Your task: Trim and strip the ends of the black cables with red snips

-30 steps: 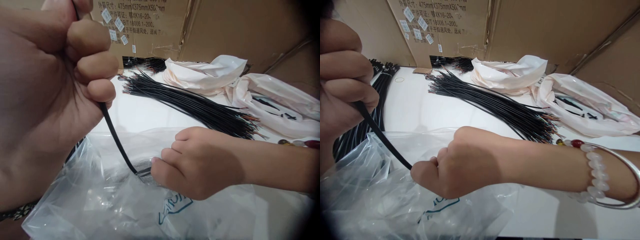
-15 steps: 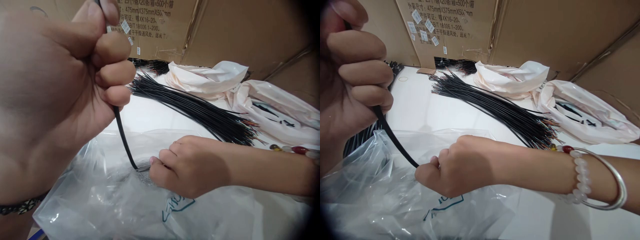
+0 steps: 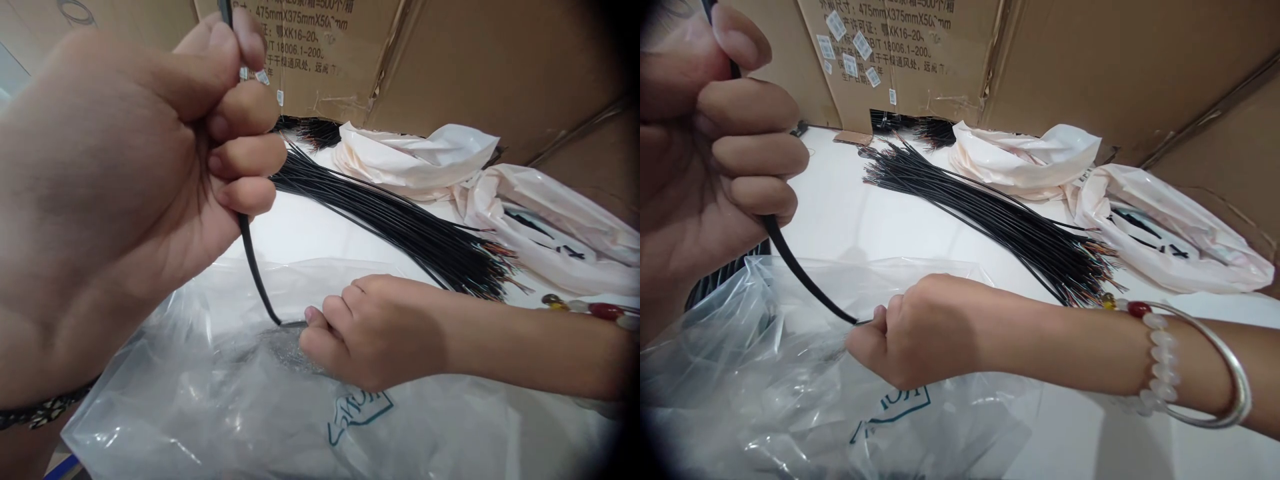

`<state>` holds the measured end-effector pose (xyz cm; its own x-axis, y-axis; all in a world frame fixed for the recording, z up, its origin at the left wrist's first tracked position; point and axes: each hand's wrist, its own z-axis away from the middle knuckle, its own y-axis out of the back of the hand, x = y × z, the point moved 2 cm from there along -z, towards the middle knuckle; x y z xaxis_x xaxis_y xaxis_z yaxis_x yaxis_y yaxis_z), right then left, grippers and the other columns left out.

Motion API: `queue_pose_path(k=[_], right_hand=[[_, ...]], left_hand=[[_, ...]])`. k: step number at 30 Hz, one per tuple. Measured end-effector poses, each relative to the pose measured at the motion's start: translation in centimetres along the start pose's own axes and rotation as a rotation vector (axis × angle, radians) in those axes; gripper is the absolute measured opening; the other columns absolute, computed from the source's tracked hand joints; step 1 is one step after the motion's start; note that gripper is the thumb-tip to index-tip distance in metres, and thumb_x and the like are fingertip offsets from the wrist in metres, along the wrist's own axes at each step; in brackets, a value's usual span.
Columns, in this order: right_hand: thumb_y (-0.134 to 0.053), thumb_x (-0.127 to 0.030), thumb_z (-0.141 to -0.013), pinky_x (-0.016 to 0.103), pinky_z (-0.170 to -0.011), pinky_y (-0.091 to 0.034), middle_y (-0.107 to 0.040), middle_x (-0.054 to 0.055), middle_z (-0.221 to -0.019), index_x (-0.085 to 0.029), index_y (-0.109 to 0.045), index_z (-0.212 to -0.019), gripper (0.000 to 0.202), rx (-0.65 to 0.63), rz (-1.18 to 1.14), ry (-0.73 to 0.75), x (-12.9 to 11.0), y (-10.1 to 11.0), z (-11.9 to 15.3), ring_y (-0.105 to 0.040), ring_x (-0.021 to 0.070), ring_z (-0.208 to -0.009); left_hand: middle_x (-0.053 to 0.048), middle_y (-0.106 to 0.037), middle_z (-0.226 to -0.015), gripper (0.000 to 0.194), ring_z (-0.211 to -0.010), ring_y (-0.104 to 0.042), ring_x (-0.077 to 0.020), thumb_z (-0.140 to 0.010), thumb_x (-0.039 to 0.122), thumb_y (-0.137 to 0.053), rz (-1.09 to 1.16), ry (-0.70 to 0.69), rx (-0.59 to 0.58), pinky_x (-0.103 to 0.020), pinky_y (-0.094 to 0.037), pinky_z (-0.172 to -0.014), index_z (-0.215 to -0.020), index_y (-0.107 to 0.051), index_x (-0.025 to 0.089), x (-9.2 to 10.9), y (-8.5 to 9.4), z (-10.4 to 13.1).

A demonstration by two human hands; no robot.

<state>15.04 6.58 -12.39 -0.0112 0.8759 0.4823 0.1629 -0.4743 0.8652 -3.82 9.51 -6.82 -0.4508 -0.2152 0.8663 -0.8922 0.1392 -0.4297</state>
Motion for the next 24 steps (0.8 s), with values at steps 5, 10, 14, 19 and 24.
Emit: queue_pose_path(k=[5,10,14,19,24], right_hand=[[-0.041,-0.018,-0.083,0.029,-0.040,-0.014,-0.050,-0.005,-0.051,-0.020,-0.046,-0.085,0.006,-0.067,-0.093,-0.073,0.3,-0.1,0.2,-0.032,0.0101,-0.038],[-0.044,-0.018,-0.083,0.030,-0.041,-0.016,-0.052,-0.004,-0.054,-0.020,-0.044,-0.086,0.004,-0.041,-0.186,-0.085,0.3,0.4,0.3,-0.036,0.0109,-0.039],[-0.043,-0.017,-0.083,0.030,-0.039,-0.017,-0.052,-0.004,-0.055,-0.020,-0.043,-0.087,0.005,-0.082,-0.213,-0.053,0.1,0.6,-0.1,-0.039,0.0125,-0.039],[-0.042,-0.013,-0.082,0.030,-0.040,-0.020,-0.053,-0.003,-0.056,-0.018,-0.043,-0.087,0.008,-0.043,-0.181,-0.044,-0.1,0.7,-0.3,-0.043,0.0127,-0.040],[-0.040,-0.012,-0.084,0.029,-0.039,-0.024,-0.054,-0.002,-0.057,-0.018,-0.043,-0.087,0.007,-0.004,-0.163,-0.075,-0.2,0.4,-0.2,-0.045,0.0126,-0.041]], left_hand=[[0.005,-0.032,-0.058,0.014,-0.047,-0.039,0.0012,-0.094,0.015,-0.037,-0.041,0.129,-0.068,-0.010,-0.030,-0.041,-0.084,-0.047,0.016,-0.1,-1.4,0.3],[0.005,-0.029,-0.059,0.019,-0.046,-0.037,0.0017,-0.094,0.014,-0.030,-0.038,0.110,-0.036,-0.011,-0.029,-0.041,-0.084,-0.046,0.016,-0.2,-1.6,0.4],[0.005,-0.031,-0.057,0.019,-0.043,-0.033,0.0014,-0.092,0.014,-0.032,0.013,0.109,0.061,-0.012,-0.025,-0.037,-0.079,-0.046,0.017,-0.3,-1.2,0.1],[0.004,-0.034,-0.059,0.015,-0.047,-0.034,0.0020,-0.090,0.012,-0.042,0.016,0.087,0.110,-0.012,-0.028,-0.040,-0.079,-0.050,0.017,-0.5,-0.5,0.2],[0.005,-0.040,-0.059,0.018,-0.047,-0.039,0.0025,-0.093,0.014,-0.036,0.049,0.065,0.075,-0.009,-0.033,-0.042,-0.079,-0.047,0.017,-0.4,-0.1,0.4]])
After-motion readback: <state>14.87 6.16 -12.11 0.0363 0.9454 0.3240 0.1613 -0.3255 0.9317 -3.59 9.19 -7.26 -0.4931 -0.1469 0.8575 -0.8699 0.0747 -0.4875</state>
